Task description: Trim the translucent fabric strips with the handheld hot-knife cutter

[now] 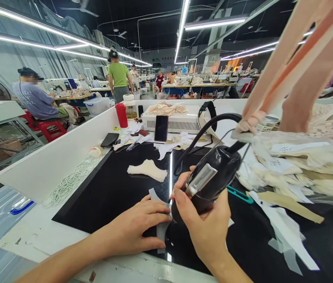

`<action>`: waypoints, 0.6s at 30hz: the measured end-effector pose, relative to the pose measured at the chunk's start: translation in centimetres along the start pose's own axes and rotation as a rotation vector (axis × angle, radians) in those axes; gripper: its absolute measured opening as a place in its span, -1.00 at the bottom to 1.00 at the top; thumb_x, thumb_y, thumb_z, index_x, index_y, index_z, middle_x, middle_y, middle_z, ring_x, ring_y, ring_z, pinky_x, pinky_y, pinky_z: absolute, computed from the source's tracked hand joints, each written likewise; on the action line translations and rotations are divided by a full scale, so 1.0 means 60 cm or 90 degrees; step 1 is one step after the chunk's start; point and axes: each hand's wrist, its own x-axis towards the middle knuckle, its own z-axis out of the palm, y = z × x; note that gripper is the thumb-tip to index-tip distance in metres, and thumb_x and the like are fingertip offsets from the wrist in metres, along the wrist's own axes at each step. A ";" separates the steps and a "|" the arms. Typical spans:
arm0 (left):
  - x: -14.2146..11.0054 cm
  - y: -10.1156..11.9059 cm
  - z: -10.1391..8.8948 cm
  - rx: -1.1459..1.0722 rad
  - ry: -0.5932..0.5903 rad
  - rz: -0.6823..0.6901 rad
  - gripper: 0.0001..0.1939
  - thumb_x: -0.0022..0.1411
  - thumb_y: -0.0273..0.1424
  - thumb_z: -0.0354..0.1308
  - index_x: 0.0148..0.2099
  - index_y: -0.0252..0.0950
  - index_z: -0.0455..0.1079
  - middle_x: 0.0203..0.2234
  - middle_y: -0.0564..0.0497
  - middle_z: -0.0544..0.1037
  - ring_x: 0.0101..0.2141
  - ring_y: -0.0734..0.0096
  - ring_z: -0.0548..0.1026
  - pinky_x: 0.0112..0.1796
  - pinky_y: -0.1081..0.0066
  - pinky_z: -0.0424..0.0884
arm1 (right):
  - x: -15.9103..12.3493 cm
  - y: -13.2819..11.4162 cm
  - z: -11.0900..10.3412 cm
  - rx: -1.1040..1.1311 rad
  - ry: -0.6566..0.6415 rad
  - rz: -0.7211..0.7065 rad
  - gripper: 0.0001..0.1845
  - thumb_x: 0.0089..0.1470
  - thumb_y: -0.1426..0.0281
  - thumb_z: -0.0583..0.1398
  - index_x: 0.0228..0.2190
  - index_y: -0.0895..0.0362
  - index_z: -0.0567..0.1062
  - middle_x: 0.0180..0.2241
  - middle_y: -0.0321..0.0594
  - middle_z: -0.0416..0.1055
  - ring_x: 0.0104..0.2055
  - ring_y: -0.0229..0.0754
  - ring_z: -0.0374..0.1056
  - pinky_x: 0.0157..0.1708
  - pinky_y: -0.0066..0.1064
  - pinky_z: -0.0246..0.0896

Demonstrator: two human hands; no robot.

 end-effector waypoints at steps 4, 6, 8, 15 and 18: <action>0.001 0.002 -0.003 0.007 -0.008 -0.003 -0.49 0.26 -0.21 0.40 0.21 -0.18 0.45 0.23 -0.12 0.48 0.24 0.08 0.43 0.38 -0.17 0.00 | 0.001 0.000 0.001 0.003 0.004 0.000 -0.58 0.08 0.26 0.44 -0.08 -0.04 0.44 -0.33 -0.35 0.46 -0.44 -0.22 0.43 -0.42 -0.30 0.44; 0.001 0.003 -0.005 0.010 -0.015 -0.002 -0.50 0.27 -0.23 0.40 0.21 -0.19 0.45 0.23 -0.13 0.47 0.24 0.08 0.43 0.37 -0.17 0.00 | 0.003 -0.002 0.003 0.008 0.004 -0.004 -0.57 0.07 0.26 0.44 -0.07 -0.04 0.43 -0.34 -0.36 0.46 -0.44 -0.22 0.43 -0.45 -0.32 0.41; 0.002 0.004 -0.007 0.013 -0.021 -0.002 -0.51 0.27 -0.25 0.40 0.21 -0.19 0.45 0.24 -0.14 0.47 0.24 0.08 0.42 0.37 -0.17 0.00 | 0.006 -0.005 0.004 0.012 0.011 -0.007 -0.56 0.06 0.24 0.44 -0.07 -0.05 0.42 -0.35 -0.38 0.45 -0.44 -0.22 0.42 -0.45 -0.32 0.40; 0.003 0.006 -0.010 0.011 -0.024 -0.002 -0.52 0.29 -0.28 0.39 0.21 -0.19 0.44 0.24 -0.13 0.46 0.25 0.09 0.41 0.38 -0.15 -0.02 | 0.010 -0.008 0.007 0.016 0.017 -0.006 -0.53 0.06 0.26 0.44 -0.06 -0.06 0.40 -0.33 -0.40 0.44 -0.43 -0.22 0.42 -0.39 -0.28 0.41; 0.002 0.006 -0.010 0.008 -0.026 0.000 -0.52 0.28 -0.27 0.39 0.21 -0.19 0.44 0.24 -0.13 0.46 0.25 0.08 0.41 0.39 -0.14 -0.03 | 0.010 -0.002 0.007 0.010 0.014 -0.014 -0.53 0.07 0.26 0.44 -0.04 -0.06 0.40 -0.33 -0.40 0.44 -0.43 -0.21 0.42 -0.38 -0.26 0.40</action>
